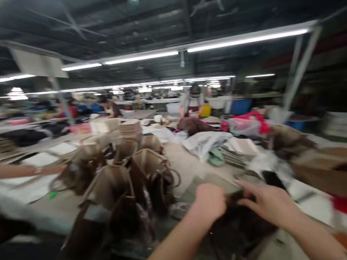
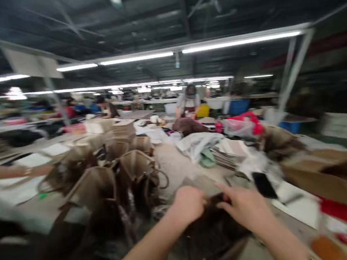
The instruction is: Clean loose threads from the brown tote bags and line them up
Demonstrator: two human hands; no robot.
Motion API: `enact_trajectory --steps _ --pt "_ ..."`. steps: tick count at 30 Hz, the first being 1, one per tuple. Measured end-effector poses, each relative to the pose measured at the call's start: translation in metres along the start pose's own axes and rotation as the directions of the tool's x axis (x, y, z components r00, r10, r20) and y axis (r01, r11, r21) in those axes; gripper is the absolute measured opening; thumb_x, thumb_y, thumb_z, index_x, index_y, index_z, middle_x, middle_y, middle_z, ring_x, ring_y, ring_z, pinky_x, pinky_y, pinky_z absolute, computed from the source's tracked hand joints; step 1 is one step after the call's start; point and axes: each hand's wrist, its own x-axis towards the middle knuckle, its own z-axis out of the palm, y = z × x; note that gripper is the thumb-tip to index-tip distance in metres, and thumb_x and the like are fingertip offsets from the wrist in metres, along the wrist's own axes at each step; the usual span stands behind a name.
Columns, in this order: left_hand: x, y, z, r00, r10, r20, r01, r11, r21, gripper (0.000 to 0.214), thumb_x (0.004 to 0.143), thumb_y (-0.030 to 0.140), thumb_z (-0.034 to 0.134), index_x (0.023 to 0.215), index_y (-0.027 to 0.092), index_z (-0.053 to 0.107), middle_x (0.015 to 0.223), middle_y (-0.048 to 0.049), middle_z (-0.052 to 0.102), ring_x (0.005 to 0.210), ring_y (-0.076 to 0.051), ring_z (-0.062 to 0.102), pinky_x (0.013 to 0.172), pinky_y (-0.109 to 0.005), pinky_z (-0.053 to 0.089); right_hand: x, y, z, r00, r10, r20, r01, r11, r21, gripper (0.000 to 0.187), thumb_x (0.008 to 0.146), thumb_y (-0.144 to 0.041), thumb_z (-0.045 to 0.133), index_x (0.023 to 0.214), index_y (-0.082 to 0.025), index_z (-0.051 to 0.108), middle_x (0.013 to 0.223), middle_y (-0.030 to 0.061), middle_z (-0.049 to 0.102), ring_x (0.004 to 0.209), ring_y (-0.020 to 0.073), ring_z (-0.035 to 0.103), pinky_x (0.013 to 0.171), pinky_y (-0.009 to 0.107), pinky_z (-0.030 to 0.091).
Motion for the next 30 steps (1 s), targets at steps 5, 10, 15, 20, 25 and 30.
enact_trajectory --steps 5,10,15,20,25,30 --pt "0.018 -0.013 0.008 0.994 -0.106 -0.016 0.104 0.918 0.384 0.023 0.082 0.032 0.048 0.082 0.020 0.067 0.082 -0.0102 0.069 0.082 -0.025 0.064 0.070 -0.034 0.046 -0.017 0.009 -0.009 0.971 0.192 0.143 -0.186 0.981 -0.056 0.038 0.082 -0.036 0.057 0.119 -0.029 0.051 0.090 0.0007 0.068 0.087 0.0189 0.061 0.069 0.028 0.043" --pt "0.015 -0.015 0.006 0.993 -0.117 0.009 0.102 0.897 0.430 0.023 0.082 0.035 0.047 0.079 0.022 0.065 0.079 -0.0069 0.069 0.078 -0.022 0.063 0.066 -0.030 0.044 -0.010 0.002 -0.010 0.956 0.234 0.174 -0.221 0.971 -0.092 0.025 0.085 -0.041 0.051 0.100 -0.024 0.061 0.095 0.0053 0.066 0.093 0.0199 0.059 0.073 0.026 0.041" --pt "0.018 -0.013 0.007 0.992 -0.128 0.002 0.113 0.882 0.458 0.023 0.082 0.037 0.046 0.080 0.022 0.063 0.080 -0.0067 0.068 0.078 -0.023 0.063 0.064 -0.030 0.043 -0.010 0.007 -0.007 0.960 0.225 0.165 -0.211 0.973 -0.098 0.022 0.085 -0.038 0.050 0.101 -0.026 0.061 0.095 0.0038 0.066 0.092 0.0210 0.059 0.072 0.028 0.042" --pt "0.020 -0.009 0.004 0.988 -0.150 0.038 0.114 0.871 0.479 0.021 0.082 0.035 0.047 0.078 0.022 0.062 0.080 -0.0055 0.068 0.081 -0.022 0.063 0.065 -0.028 0.041 -0.008 0.009 -0.005 0.943 0.273 0.188 -0.267 0.962 -0.061 0.025 0.085 -0.040 0.050 0.104 -0.026 0.060 0.095 0.0044 0.066 0.094 0.0208 0.059 0.075 0.028 0.042" --pt "0.020 -0.007 0.003 0.987 -0.150 0.050 0.104 0.856 0.506 0.019 0.083 0.035 0.046 0.079 0.023 0.060 0.080 -0.0044 0.069 0.078 -0.021 0.063 0.064 -0.027 0.040 -0.007 0.011 -0.005 0.951 0.271 0.149 -0.270 0.962 -0.028 0.020 0.083 -0.038 0.053 0.092 -0.025 0.064 0.092 0.0042 0.067 0.089 0.0201 0.060 0.073 0.027 0.042" --pt "0.025 -0.012 0.004 0.986 -0.160 0.046 0.109 0.829 0.549 0.018 0.082 0.036 0.047 0.078 0.023 0.059 0.075 -0.0044 0.068 0.074 -0.021 0.063 0.060 -0.027 0.038 -0.009 0.012 -0.002 0.958 0.255 0.131 -0.261 0.965 0.028 0.020 0.080 -0.038 0.057 0.093 -0.025 0.064 0.088 0.0037 0.068 0.085 0.0199 0.061 0.069 0.025 0.042"
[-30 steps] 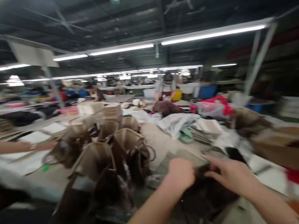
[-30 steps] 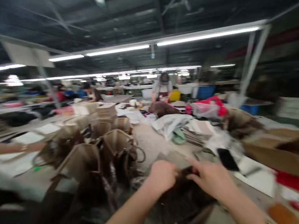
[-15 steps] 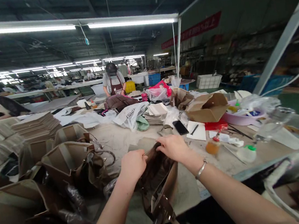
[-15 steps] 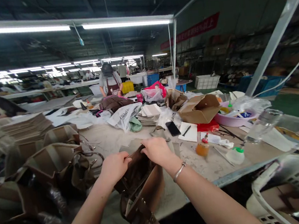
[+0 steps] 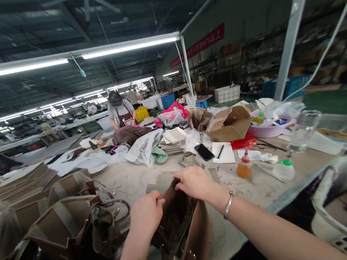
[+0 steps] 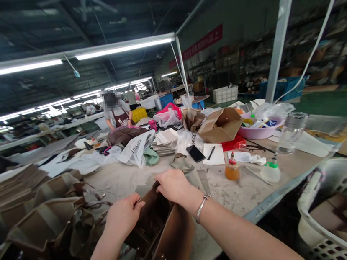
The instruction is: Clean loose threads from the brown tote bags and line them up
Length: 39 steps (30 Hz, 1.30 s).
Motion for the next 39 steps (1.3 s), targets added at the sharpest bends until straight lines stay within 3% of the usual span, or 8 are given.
enact_trajectory --steps 9,15,22,26,29,34,36,39 --pt "0.006 -0.005 0.005 1.000 0.011 -0.022 -0.011 1.000 0.022 0.021 0.082 0.039 0.045 0.076 0.024 0.057 0.071 -0.0025 0.067 0.070 -0.021 0.062 0.053 -0.026 0.032 -0.001 0.004 0.002 1.000 0.008 -0.004 -0.008 0.997 0.083 0.030 0.079 -0.038 0.058 0.106 -0.028 0.060 0.087 0.0014 0.069 0.087 0.0199 0.061 0.068 0.025 0.041" --pt "0.003 -0.002 0.004 0.999 0.031 -0.015 -0.031 0.999 0.022 0.020 0.083 0.038 0.044 0.076 0.025 0.058 0.071 -0.0018 0.067 0.069 -0.021 0.062 0.052 -0.026 0.029 0.000 0.006 0.003 1.000 0.005 -0.005 -0.005 0.999 0.054 0.019 0.080 -0.038 0.055 0.093 -0.027 0.064 0.085 0.0015 0.068 0.085 0.0191 0.061 0.066 0.025 0.041" --pt "-0.001 0.003 -0.005 0.996 0.075 0.044 -0.075 0.997 0.007 0.013 0.080 0.033 0.050 0.083 0.024 0.059 0.075 -0.0023 0.068 0.074 -0.021 0.064 0.056 -0.026 0.034 0.004 0.006 0.006 1.000 0.029 -0.010 -0.029 0.999 0.019 0.020 0.080 -0.037 0.053 0.093 -0.027 0.065 0.087 0.0032 0.068 0.085 0.0199 0.061 0.066 0.026 0.042" --pt "0.003 0.007 -0.015 0.990 0.111 0.088 -0.103 0.990 -0.094 0.038 0.073 0.032 0.060 0.110 0.027 0.053 0.088 -0.0009 0.070 0.086 -0.022 0.063 0.067 -0.028 0.040 0.004 0.005 0.006 0.999 0.029 -0.025 -0.028 0.999 0.020 0.019 0.079 -0.037 0.055 0.089 -0.025 0.066 0.084 0.0042 0.068 0.082 0.0202 0.062 0.064 0.026 0.043" --pt "0.005 0.008 -0.021 0.981 0.164 0.105 -0.152 0.982 -0.112 0.046 0.069 0.028 0.061 0.114 0.027 0.052 0.100 -0.0027 0.068 0.093 -0.023 0.062 0.075 -0.030 0.042 0.002 0.006 0.006 0.999 0.025 -0.043 -0.024 1.000 0.015 0.018 0.078 -0.038 0.056 0.085 -0.024 0.066 0.083 0.0041 0.068 0.080 0.0206 0.062 0.062 0.026 0.043" --pt "0.008 -0.001 -0.021 0.908 0.373 0.188 -0.325 0.914 -0.243 0.062 0.061 0.023 0.065 0.120 0.029 0.048 0.103 -0.0016 0.066 0.093 -0.022 0.061 0.075 -0.027 0.045 0.005 0.008 0.008 0.999 0.036 -0.029 -0.035 0.999 0.013 0.019 0.079 -0.037 0.054 0.087 -0.024 0.066 0.086 0.0045 0.068 0.082 0.0207 0.061 0.064 0.026 0.043" --pt "0.008 -0.004 -0.021 0.905 0.390 0.168 -0.339 0.901 -0.270 0.055 0.062 0.029 0.067 0.115 0.028 0.051 0.101 -0.0012 0.066 0.091 -0.023 0.061 0.075 -0.028 0.046 0.009 0.005 0.005 1.000 0.020 -0.024 -0.020 1.000 0.014 0.020 0.079 -0.036 0.053 0.087 -0.024 0.066 0.087 0.0046 0.068 0.084 0.0208 0.061 0.066 0.027 0.043" --pt "-0.002 0.004 -0.025 0.951 0.301 0.063 -0.281 0.934 -0.222 0.033 0.072 0.041 0.059 0.100 0.023 0.061 0.093 -0.0048 0.068 0.086 -0.025 0.063 0.073 -0.032 0.047 0.006 -0.004 0.000 1.000 -0.004 -0.030 0.004 1.000 0.020 0.019 0.079 -0.033 0.050 0.084 -0.024 0.066 0.086 0.0053 0.068 0.083 0.0213 0.061 0.066 0.028 0.043"
